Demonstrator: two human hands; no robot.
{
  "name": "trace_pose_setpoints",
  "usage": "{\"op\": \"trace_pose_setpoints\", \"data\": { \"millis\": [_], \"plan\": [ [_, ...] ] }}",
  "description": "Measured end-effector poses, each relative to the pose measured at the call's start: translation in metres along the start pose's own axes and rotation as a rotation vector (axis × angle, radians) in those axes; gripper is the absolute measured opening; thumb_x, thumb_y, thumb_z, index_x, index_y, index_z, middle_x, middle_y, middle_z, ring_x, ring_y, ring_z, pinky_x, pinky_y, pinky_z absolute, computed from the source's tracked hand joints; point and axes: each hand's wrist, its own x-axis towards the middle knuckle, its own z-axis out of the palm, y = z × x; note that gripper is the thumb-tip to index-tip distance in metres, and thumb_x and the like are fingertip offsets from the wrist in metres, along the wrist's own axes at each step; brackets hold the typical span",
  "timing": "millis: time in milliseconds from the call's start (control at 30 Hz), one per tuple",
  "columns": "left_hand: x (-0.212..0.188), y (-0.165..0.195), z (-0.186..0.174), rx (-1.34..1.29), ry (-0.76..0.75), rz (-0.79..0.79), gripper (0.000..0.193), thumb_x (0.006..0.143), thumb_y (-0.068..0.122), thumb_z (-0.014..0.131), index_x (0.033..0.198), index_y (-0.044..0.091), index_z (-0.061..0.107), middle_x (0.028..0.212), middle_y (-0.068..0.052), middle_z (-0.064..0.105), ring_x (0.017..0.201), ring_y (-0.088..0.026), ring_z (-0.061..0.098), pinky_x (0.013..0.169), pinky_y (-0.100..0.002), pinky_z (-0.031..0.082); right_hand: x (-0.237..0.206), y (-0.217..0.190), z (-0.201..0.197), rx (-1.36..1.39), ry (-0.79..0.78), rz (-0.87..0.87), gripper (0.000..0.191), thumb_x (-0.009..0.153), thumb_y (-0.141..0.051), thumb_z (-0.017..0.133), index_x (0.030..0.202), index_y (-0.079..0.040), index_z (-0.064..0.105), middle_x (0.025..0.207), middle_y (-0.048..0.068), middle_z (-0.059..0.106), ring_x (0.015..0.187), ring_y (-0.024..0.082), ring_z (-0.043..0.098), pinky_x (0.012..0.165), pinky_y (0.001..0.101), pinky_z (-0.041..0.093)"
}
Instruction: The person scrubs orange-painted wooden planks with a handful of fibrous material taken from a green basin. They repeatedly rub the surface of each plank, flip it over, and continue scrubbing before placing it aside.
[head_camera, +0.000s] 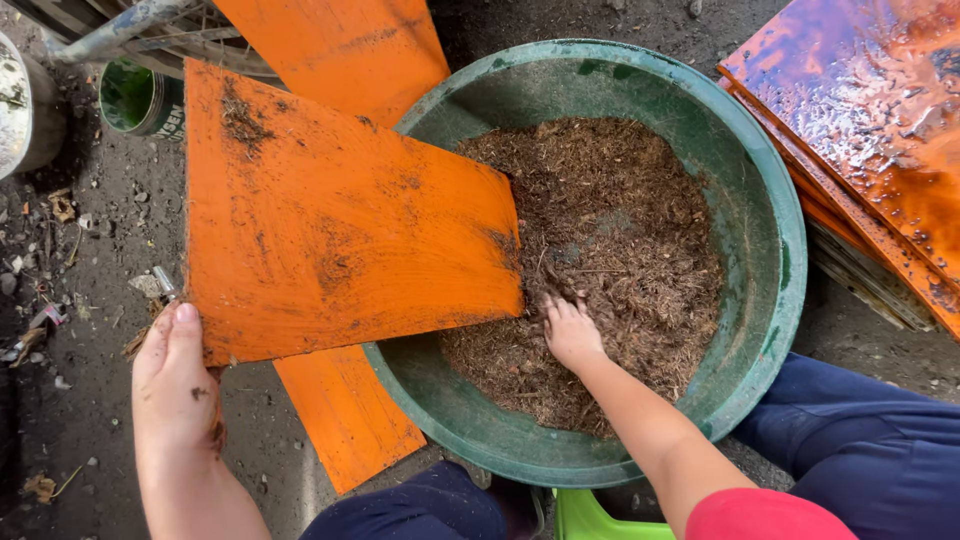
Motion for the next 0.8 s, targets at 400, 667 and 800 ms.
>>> {"op": "trace_pose_setpoints", "data": {
  "millis": [400,667,800],
  "plan": [
    [0.018,-0.035,-0.015,-0.053,-0.091,0.136,0.051,0.107,0.031,0.050,0.145,-0.004,0.052,0.139,-0.011,0.064,0.126,-0.016,0.059,0.108,-0.030,0.043,-0.032,-0.006,-0.056,-0.468,-0.467,0.109,0.046,0.098,-0.030,0.065,0.136,-0.004,0.060,0.143,0.018,0.050,0.130,0.031,0.052,0.111,0.0481,0.044],
    [0.001,-0.012,0.001,0.039,-0.097,0.163,0.048,0.107,0.029,0.050,0.140,-0.005,0.057,0.135,-0.013,0.067,0.120,-0.017,0.061,0.103,-0.029,0.047,-0.034,-0.125,-0.036,-0.292,-0.338,-0.338,0.071,0.090,-0.032,0.075,0.150,-0.027,0.036,0.159,0.013,0.018,0.144,0.037,0.023,0.105,0.0712,0.034],
    [0.000,0.000,0.011,0.283,0.007,0.268,0.044,0.108,0.026,0.051,0.143,-0.001,0.054,0.136,-0.011,0.066,0.124,-0.016,0.062,0.104,-0.029,0.046,-0.035,-0.110,-0.018,-0.477,-0.378,-0.362,0.088,0.089,-0.030,0.078,0.159,-0.035,0.025,0.169,0.011,0.004,0.154,0.041,0.009,0.108,0.0804,0.027]
  ]
}}
